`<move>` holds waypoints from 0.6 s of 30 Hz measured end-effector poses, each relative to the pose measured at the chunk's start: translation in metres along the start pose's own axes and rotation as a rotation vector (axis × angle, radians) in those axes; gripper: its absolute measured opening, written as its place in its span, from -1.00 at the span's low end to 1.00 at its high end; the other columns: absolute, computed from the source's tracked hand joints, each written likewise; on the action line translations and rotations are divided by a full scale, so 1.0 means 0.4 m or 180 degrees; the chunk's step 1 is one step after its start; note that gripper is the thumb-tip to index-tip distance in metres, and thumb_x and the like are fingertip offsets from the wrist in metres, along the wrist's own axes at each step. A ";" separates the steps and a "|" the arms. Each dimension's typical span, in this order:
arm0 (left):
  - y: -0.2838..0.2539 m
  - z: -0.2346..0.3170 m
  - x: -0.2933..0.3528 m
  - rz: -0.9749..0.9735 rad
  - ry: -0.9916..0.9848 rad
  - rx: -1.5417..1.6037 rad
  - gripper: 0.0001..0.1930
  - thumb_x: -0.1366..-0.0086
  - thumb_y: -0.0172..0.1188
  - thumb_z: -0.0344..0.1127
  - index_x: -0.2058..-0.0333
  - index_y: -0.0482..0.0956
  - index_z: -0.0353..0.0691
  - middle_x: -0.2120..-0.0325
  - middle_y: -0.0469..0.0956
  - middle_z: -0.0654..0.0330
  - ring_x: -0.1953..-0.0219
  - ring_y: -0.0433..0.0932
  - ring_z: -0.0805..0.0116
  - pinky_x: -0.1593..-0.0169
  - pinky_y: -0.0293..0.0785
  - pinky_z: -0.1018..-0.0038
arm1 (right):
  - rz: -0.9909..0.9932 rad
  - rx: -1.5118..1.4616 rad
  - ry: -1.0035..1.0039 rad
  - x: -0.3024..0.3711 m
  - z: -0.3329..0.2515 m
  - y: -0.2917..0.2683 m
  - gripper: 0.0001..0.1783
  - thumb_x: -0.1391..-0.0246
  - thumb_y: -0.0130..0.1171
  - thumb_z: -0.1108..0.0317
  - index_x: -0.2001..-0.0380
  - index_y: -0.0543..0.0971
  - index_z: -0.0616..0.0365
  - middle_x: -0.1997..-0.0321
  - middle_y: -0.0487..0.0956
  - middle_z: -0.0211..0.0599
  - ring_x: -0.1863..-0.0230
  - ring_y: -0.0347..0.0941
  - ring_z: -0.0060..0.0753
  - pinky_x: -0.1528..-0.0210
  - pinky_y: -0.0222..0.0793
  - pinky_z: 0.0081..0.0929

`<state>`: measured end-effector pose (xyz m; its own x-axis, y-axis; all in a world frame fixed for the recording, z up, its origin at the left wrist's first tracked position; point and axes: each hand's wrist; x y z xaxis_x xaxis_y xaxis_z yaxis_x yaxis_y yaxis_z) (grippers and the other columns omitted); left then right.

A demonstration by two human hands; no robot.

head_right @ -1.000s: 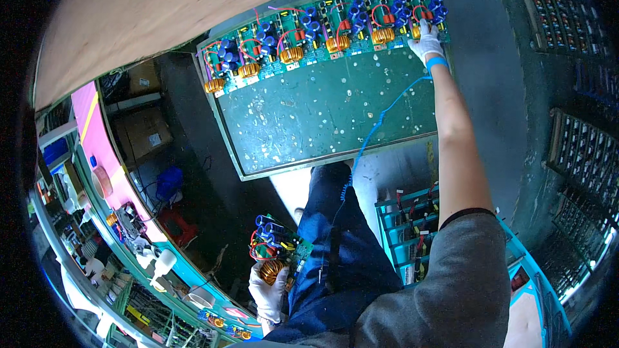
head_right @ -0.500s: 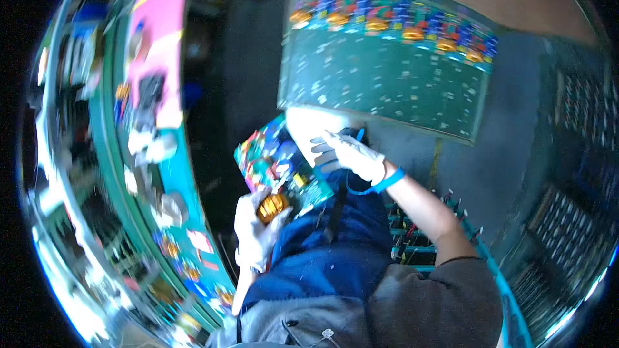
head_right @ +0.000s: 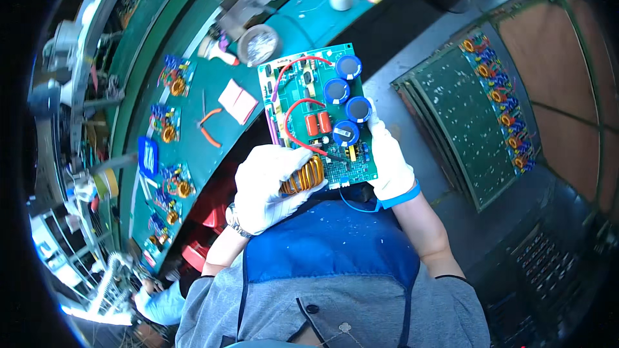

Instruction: The person trims component leads and solder points on a printed circuit board using diagonal cutters and a soldering iron.

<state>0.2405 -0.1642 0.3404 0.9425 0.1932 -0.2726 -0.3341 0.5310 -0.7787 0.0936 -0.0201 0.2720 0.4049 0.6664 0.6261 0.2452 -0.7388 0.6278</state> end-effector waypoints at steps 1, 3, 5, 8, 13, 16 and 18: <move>-0.016 -0.011 0.023 0.0062 -0.0080 0.0006 -0.51 0.24 0.48 -0.26 0.23 0.57 -0.15 0.39 0.56 0.18 0.34 0.54 0.20 0.27 0.47 0.39 | 0.0007 0.0193 -0.0005 -0.006 0.016 0.021 -0.48 -0.28 -0.32 0.03 -0.13 0.26 0.16 -0.05 0.43 -0.16 0.00 0.44 -0.23 0.01 0.46 -0.22; -0.047 -0.023 0.056 0.0366 -0.0385 0.0189 -0.50 0.23 0.48 -0.20 0.23 0.57 -0.16 0.38 0.57 0.20 0.32 0.54 0.21 0.23 0.46 0.41 | -0.0026 0.0239 0.0127 -0.027 0.041 0.065 -0.50 -0.28 -0.32 0.04 -0.10 0.28 0.16 -0.03 0.44 -0.15 0.01 0.45 -0.22 0.01 0.46 -0.21; -0.082 -0.042 0.091 0.0563 -0.0539 0.0206 -0.39 0.18 0.43 -0.04 0.12 0.53 -0.18 0.34 0.56 0.16 0.26 0.52 0.19 0.15 0.42 0.32 | -0.0017 0.0148 0.0289 -0.041 0.055 0.094 -0.52 -0.29 -0.32 0.07 -0.05 0.33 0.17 0.00 0.47 -0.12 0.04 0.46 -0.19 0.01 0.45 -0.19; -0.092 -0.073 0.150 0.1118 -0.1307 0.0737 -0.34 0.21 0.44 0.01 0.11 0.52 -0.18 0.26 0.54 0.14 0.15 0.46 0.15 0.05 0.35 0.30 | -0.0824 -0.0554 0.0697 -0.076 0.049 0.134 -0.54 -0.28 -0.31 0.05 -0.03 0.34 0.14 0.05 0.50 -0.14 0.08 0.49 -0.19 0.04 0.47 -0.18; -0.109 -0.095 0.138 0.1073 -0.1582 0.0322 -0.28 0.23 0.47 -0.08 0.03 0.44 -0.17 0.13 0.43 0.12 0.03 0.37 0.15 -0.04 0.30 0.31 | -0.1367 -0.0614 0.1016 -0.141 0.020 0.208 -0.50 -0.26 -0.23 0.03 -0.13 0.26 0.11 -0.08 0.42 -0.15 -0.02 0.43 -0.21 -0.03 0.42 -0.15; -0.083 -0.090 0.125 0.1384 -0.1766 0.0490 -0.34 0.22 0.48 -0.31 0.05 0.45 -0.17 0.13 0.44 0.14 0.03 0.38 0.22 0.01 0.38 0.39 | -0.1115 -0.0037 0.0884 -0.161 -0.005 0.262 -0.54 -0.27 -0.22 0.07 -0.12 0.28 0.08 -0.06 0.42 -0.19 0.00 0.44 -0.28 0.01 0.46 -0.24; -0.088 -0.103 0.119 0.1456 -0.1830 0.0422 -0.35 0.23 0.48 -0.31 0.06 0.45 -0.17 0.15 0.46 0.15 0.05 0.40 0.23 0.01 0.38 0.40 | -0.1166 0.0139 0.0858 -0.189 -0.014 0.290 -0.54 -0.27 -0.20 0.10 -0.14 0.27 0.08 -0.06 0.42 -0.21 0.00 0.44 -0.33 0.01 0.46 -0.28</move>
<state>0.2974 -0.2076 0.3316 0.5699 0.8003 -0.1863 -0.7243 0.3821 -0.5740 0.0865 -0.1558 0.3000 0.0420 0.8827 0.4680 0.3687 -0.4491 0.8139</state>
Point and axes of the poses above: each hand's wrist, its own x-axis away from the middle knuckle, its own y-axis out of the palm, z = x × y
